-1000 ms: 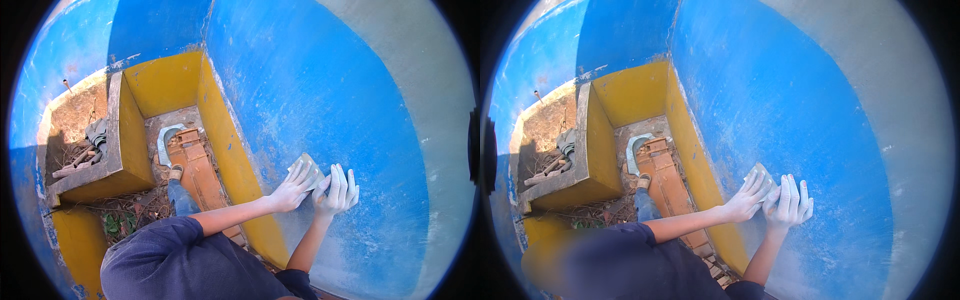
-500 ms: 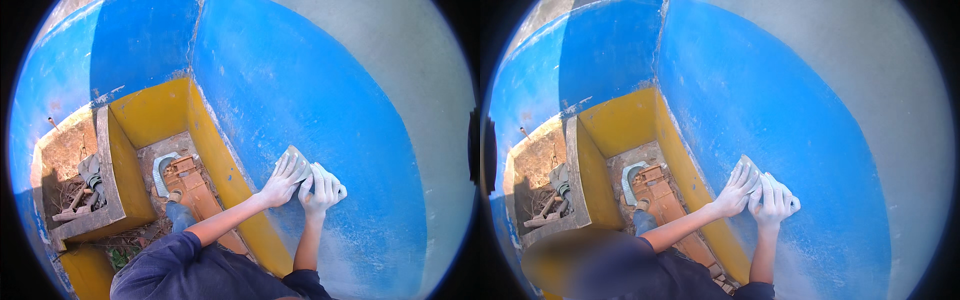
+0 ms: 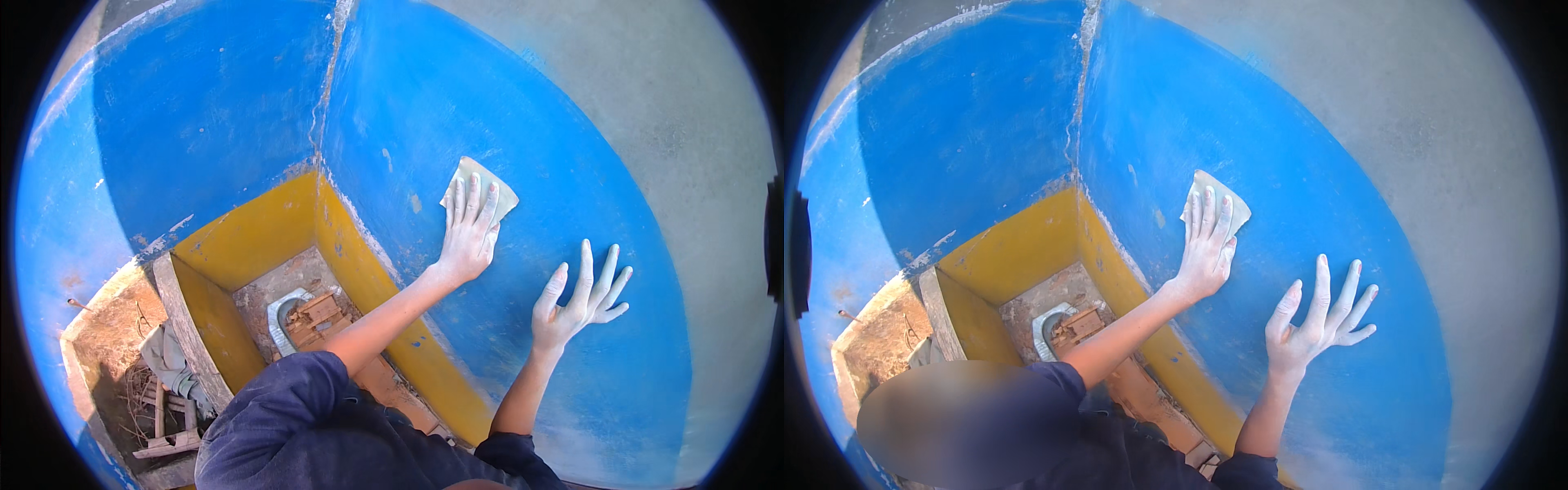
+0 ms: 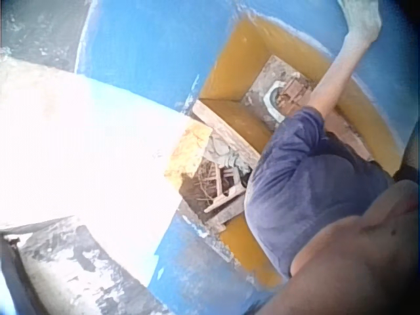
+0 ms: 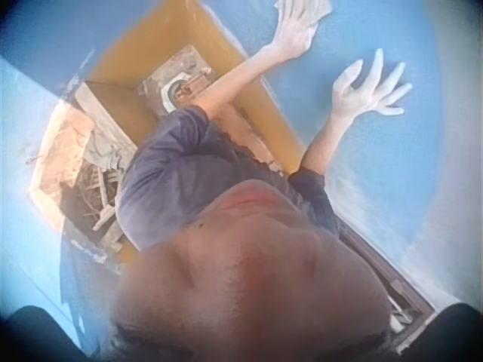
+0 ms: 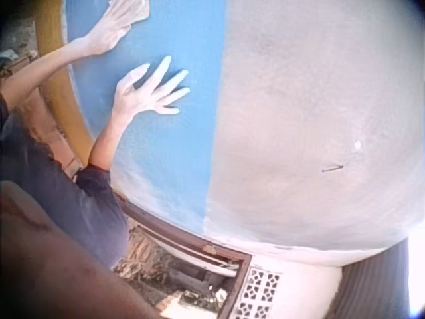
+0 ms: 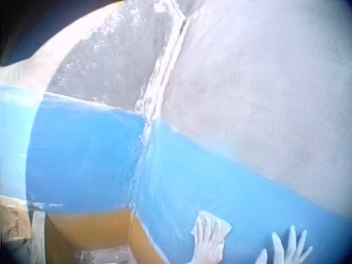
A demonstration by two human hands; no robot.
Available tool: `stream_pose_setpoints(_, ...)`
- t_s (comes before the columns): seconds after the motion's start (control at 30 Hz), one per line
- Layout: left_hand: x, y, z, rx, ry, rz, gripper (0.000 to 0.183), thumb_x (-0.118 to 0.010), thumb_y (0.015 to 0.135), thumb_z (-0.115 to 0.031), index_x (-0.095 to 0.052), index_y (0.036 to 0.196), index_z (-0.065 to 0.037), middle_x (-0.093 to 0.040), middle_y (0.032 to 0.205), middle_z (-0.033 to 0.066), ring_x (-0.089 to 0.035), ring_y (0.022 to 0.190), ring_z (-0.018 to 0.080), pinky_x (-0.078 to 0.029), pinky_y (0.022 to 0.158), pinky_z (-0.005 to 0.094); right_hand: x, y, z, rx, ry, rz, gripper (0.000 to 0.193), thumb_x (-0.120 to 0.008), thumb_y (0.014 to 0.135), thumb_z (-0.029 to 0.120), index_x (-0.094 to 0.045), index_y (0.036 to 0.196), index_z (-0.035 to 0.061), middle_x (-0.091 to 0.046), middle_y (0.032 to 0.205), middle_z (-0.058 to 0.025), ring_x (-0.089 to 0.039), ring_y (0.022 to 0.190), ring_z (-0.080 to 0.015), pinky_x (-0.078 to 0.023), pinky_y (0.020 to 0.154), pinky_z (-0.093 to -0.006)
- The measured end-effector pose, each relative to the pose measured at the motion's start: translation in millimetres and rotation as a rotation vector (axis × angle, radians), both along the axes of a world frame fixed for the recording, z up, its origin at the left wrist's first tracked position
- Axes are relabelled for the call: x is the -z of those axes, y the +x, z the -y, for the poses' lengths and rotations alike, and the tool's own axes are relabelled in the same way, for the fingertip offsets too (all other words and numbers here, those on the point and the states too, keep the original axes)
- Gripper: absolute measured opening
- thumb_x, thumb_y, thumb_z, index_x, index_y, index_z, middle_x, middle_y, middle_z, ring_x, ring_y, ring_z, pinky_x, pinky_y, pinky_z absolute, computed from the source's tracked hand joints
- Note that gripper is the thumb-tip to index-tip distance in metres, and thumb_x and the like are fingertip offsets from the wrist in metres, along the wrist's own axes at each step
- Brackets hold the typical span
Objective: The person sands a blue and yellow painted wall with a piece of sandpaper.
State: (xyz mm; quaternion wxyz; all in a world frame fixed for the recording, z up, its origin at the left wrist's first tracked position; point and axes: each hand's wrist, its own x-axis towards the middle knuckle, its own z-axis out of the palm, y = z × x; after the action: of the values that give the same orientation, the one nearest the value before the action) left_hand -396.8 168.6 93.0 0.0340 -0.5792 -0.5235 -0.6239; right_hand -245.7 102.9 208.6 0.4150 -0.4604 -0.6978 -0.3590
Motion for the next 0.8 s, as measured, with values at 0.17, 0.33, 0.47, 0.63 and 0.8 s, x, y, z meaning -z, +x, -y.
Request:
stream_pose_setpoints(0.17,35.6,-11.5,15.9,0.089,-0.102,-0.068,0.068,-0.047,0.099,-0.017,-0.018,0.158,-0.003,-0.006,0.162,0.0307,-0.001,0.147,0.0572,-0.007,0.116,0.0673,35.6,-57.9,-35.5,0.049,-0.095,0.23,0.048,-0.036,0.103,0.048,-0.061,0.139,0.0265,-0.031,0.162,-0.0116,-0.006,0.154,-0.0345,0.017,0.117,-0.057)
stream_pose_setpoints(0.33,-28.9,-119.4,-35.9,-0.013,-0.02,0.109,0.066,-0.043,0.101,-0.019,-0.016,0.159,-0.002,-0.006,0.162,0.0313,-0.004,0.147,0.0568,-0.009,0.119,0.0615,55.8,-72.4,-45.0,0.11,-0.079,0.22,0.047,-0.035,0.104,0.044,-0.061,0.139,0.0256,-0.029,0.163,-0.0119,-0.006,0.154,-0.0356,0.016,0.117,-0.0568)
stream_pose_setpoints(0.47,-18.6,-132.9,-44.1,-0.091,-0.062,0.085,0.065,-0.041,0.102,-0.018,-0.014,0.159,-0.002,-0.005,0.162,0.0318,-0.004,0.147,0.0563,-0.009,0.119,0.0608,67.9,-78.2,-49.3,0.078,-0.08,0.18,0.048,-0.032,0.105,0.042,-0.064,0.136,0.0246,-0.033,0.161,-0.0121,-0.009,0.153,-0.0385,0.016,0.117,-0.0568)
stream_pose_setpoints(0.63,33.8,-82.8,-8.7,-0.026,-0.162,0.042,0.066,-0.04,0.101,-0.016,-0.011,0.158,0.0,-0.004,0.162,0.0312,-0.002,0.148,0.0546,-0.008,0.119,0.0611,76.0,-100.2,-54.8,-0.091,-0.081,0.055,0.048,-0.031,0.104,0.038,-0.07,0.127,0.0232,-0.042,0.156,-0.0112,-0.011,0.153,-0.0388,0.017,0.117,-0.0561)
stream_pose_setpoints(0.8,3.1,-117.8,-38.5,-0.057,-0.062,0.108,0.066,-0.04,0.101,-0.015,-0.011,0.159,-0.002,-0.003,0.163,0.0292,0.001,0.149,0.053,-0.005,0.12,0.0593,75.9,-104.8,-52.3,-0.261,-0.133,0.012,0.051,-0.028,0.105,0.035,-0.074,0.119,0.0176,-0.056,0.145,-0.011,-0.013,0.153,-0.0369,0.02,0.116,-0.0533)
